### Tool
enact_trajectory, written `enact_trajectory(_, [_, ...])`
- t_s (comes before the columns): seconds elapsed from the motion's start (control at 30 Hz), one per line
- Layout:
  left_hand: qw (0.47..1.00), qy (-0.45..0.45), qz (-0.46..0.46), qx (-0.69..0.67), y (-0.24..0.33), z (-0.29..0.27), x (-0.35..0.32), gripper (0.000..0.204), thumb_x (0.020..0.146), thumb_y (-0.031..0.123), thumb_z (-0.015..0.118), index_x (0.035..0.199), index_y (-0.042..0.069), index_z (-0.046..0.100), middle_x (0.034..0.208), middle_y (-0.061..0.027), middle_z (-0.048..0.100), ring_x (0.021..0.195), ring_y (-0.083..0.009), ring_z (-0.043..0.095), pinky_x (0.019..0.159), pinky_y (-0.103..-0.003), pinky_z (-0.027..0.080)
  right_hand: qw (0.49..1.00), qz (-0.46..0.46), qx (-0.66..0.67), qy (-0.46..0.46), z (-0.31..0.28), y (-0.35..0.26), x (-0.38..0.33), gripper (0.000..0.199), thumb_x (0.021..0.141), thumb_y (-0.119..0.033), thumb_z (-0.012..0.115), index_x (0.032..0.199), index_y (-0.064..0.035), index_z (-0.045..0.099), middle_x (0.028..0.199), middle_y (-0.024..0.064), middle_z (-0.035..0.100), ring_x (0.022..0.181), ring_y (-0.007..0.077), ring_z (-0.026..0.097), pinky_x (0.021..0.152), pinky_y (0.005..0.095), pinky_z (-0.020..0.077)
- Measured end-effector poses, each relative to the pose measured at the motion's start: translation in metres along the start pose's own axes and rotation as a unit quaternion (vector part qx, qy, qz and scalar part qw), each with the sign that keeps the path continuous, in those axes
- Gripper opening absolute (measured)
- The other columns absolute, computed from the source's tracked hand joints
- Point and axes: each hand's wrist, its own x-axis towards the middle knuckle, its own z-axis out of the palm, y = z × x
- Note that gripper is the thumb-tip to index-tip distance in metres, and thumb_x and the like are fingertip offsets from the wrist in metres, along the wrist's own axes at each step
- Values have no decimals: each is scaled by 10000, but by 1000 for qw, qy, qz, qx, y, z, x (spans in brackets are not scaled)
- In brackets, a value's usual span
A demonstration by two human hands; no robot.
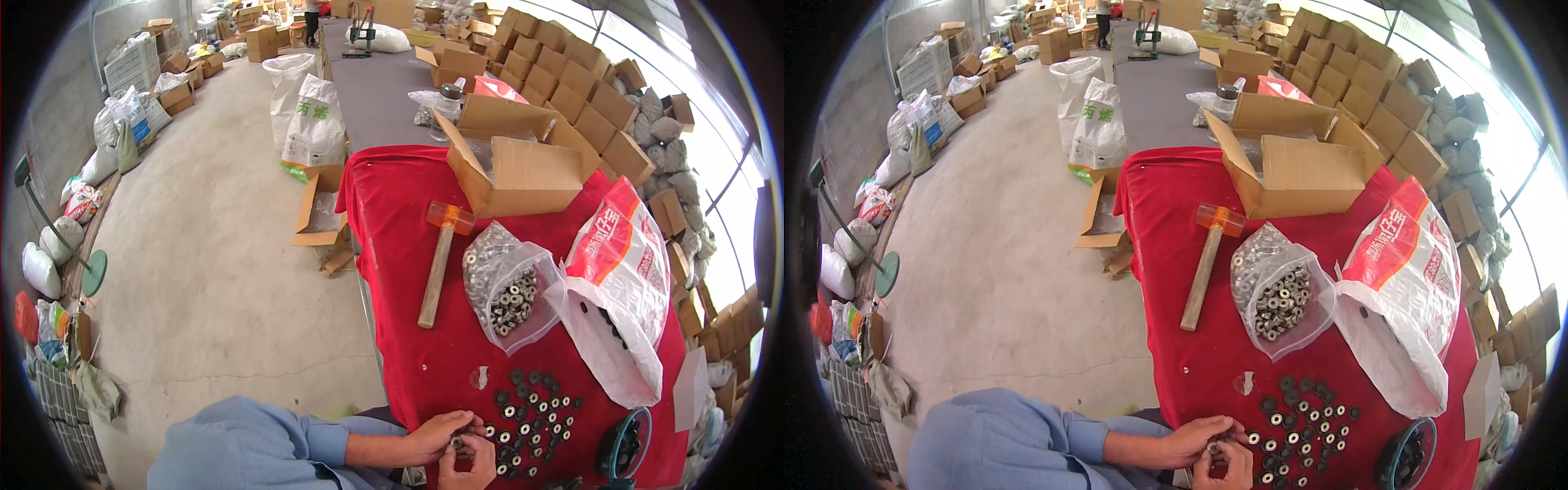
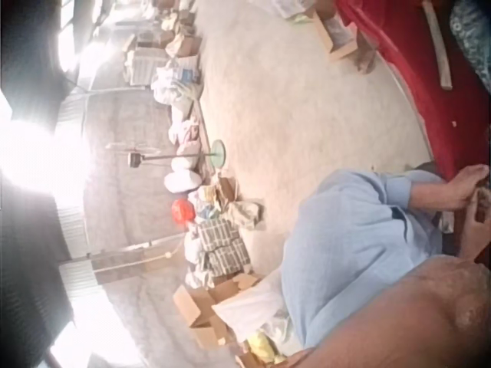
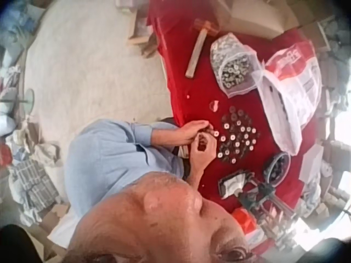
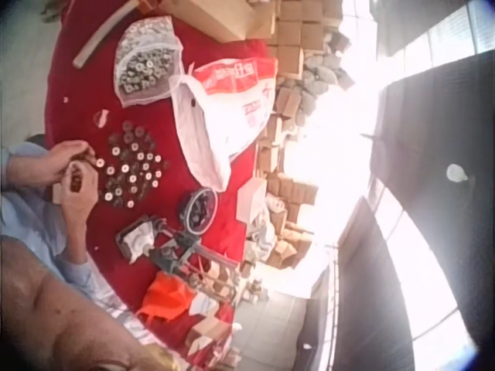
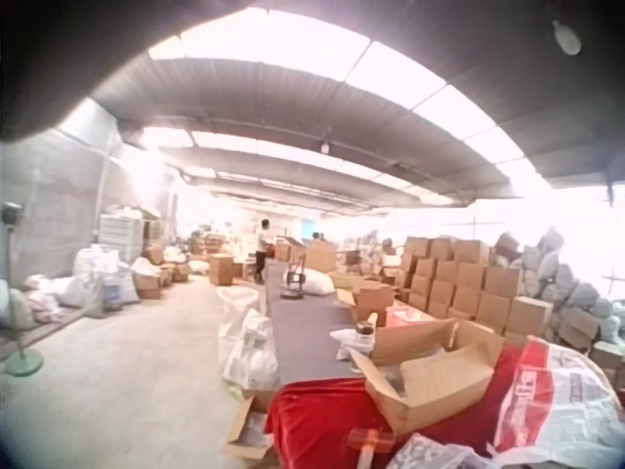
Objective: Manually inserting metal eyelet inserts into rubber washer components at a workbench.
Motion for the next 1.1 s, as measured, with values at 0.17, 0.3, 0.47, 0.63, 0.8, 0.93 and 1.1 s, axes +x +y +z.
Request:
enact_trajectory(0.17, [996,26,23,82,5,6,-3,337,1065,104,577,1380,-8,532,1316,-139,602,1175,-202,630,1019,-347,549,998,-29,-37,37,-11,5,7,163,900,-38,779,1053,-27,726,1007,142,708,856,297,696,743,388,574])
enact_trajectory(0.3, [981,21,53,184,28,9,-15,367,1047,13,525,1410,-29,489,1345,-174,588,1196,-224,639,1030,-352,551,993,-45,-74,74,-31,13,15,151,917,-50,773,1062,-28,737,982,132,709,820,279,675,736,379,566])
enact_trajectory(0.47, [974,-24,59,215,41,-6,-9,330,1098,30,438,1424,-10,461,1284,-202,665,1097,-256,728,943,-364,617,994,26,-74,72,-49,36,10,145,950,-70,754,1092,-41,751,1052,130,726,850,266,687,761,396,579])
enact_trajectory(0.63, [889,4,163,427,72,7,-6,177,1140,116,396,1296,35,413,1092,-202,735,847,-249,774,694,-375,634,990,50,-46,125,-59,53,38,217,852,9,738,1067,-8,719,990,143,693,891,318,686,824,404,553])
enact_trajectory(0.8, [743,31,329,582,88,-10,1,180,1026,-32,620,1193,4,676,1077,-117,746,855,-202,753,741,-313,609,980,51,-85,173,-60,83,85,278,841,6,772,1114,-45,748,1012,104,720,850,222,706,811,370,565])
enact_trajectory(0.93, [665,13,395,634,83,-1,5,199,937,-71,714,1116,9,746,1043,-109,742,887,-192,737,747,-308,593,977,49,-110,176,-57,104,98,264,840,6,774,1098,-42,746,1021,107,721,839,216,706,821,365,567])
enact_trajectory(1.1, [656,37,405,636,79,3,-1,248,885,-82,758,1110,23,757,988,-113,730,891,-218,727,750,-310,582,982,16,-134,131,-30,120,108,272,847,-37,783,1114,-69,743,1071,94,727,961,268,703,899,410,525])
